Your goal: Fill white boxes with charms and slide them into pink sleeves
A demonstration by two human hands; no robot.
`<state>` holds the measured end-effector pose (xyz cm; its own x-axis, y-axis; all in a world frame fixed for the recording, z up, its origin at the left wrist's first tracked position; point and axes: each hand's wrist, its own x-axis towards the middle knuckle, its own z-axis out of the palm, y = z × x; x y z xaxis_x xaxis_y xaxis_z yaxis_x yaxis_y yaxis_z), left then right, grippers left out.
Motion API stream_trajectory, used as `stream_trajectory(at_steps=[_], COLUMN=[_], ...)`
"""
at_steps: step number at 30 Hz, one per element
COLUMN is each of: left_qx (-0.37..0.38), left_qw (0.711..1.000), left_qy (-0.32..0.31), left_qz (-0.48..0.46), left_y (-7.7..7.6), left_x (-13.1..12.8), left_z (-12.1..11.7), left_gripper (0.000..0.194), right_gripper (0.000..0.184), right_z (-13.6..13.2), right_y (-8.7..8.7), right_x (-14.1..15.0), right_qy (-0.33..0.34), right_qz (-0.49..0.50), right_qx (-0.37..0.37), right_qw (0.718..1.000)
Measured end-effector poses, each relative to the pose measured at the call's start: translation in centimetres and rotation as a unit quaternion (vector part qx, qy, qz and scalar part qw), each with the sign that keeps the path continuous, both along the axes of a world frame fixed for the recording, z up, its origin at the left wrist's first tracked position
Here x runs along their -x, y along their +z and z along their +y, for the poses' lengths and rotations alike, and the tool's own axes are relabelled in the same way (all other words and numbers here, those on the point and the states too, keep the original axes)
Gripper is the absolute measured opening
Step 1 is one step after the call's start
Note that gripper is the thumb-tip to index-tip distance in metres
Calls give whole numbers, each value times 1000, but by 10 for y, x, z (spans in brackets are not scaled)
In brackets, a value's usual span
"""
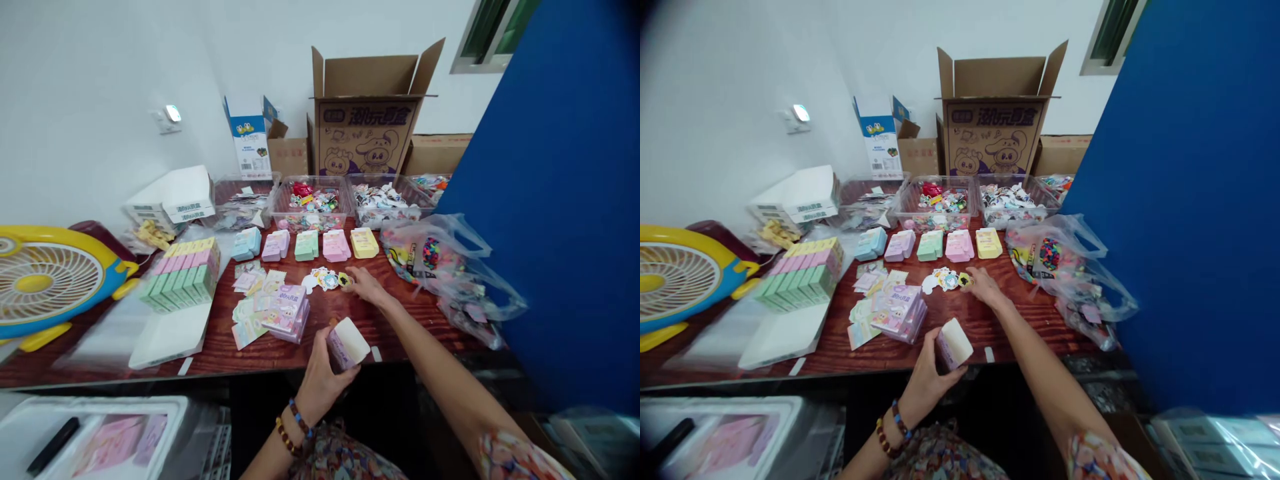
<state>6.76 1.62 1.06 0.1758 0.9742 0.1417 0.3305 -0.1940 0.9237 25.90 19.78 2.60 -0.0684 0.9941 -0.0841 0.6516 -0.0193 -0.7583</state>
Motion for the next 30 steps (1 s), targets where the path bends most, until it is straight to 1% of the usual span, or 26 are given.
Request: stream_trajectory(at_steps=[1, 2, 3, 5, 7, 9, 10, 13, 16, 18, 21, 23, 24, 26, 27, 28, 30], left_qx=[-1, -3, -6, -8, -9, -11, -11, 2, 16, 14, -6, -21, -26, -36, -40, -43, -48], left_qw=[1000, 1000, 1000, 1000, 999, 999, 999, 1000, 1000, 999, 1000, 1000, 999, 998, 996, 995, 993], left_qy=[-8, -13, -18, -24, -29, -31, -28, 1, 26, 32, 22, -2, -16, -43, -54, -65, -87], left_qz=[0, -3, -6, -11, -13, -13, -14, -13, -4, 2, 4, 13, 21, 42, 51, 58, 70], left_y=[1, 2, 3, 6, 6, 5, 4, 3, 3, 3, 2, -1, -2, -5, -7, -9, -14], left_x=[1, 2, 3, 4, 4, 4, 4, 4, 1, -1, -3, -1, 0, 5, 7, 9, 12], left_z=[0, 0, 0, 1, 2, 4, 5, 9, 14, 16, 14, 12, 11, 9, 9, 9, 9], left_gripper=[70, 71, 72, 76, 77, 78, 78, 76, 73, 74, 74, 78, 81, 87, 90, 91, 95], right_gripper=[70, 72, 68, 49, 31, 19, 17, 26, 34, 36, 34, 28, 25, 22, 21, 20, 18], right_z=[13, 22, 28, 33, 30, 24, 21, 11, 3, -3, -10, -13, -12, -6, 0, 7, 23], right_y=[1, 1, 0, -4, -9, -14, -16, -17, -14, -10, -3, 3, 6, 14, 18, 21, 27], right_x=[0, 0, 0, -1, -4, -12, -17, -34, -44, -44, -38, -32, -28, -19, -11, -1, 29], right_qy=[8, 16, 23, 32, 33, 31, 29, 9, -18, -22, -5, 29, 48, 77, 89, 105, 169], right_qz=[-13, -24, -30, -33, -17, 14, 34, 95, 139, 156, 168, 137, 94, -26, -82, -119, -136], right_qx=[2, 6, 9, 8, -1, -4, -2, 10, 21, 34, 57, 68, 63, 20, -12, -43, -81], right_qw=[1000, 1000, 999, 999, 999, 999, 999, 995, 990, 987, 984, 988, 992, 996, 993, 986, 973])
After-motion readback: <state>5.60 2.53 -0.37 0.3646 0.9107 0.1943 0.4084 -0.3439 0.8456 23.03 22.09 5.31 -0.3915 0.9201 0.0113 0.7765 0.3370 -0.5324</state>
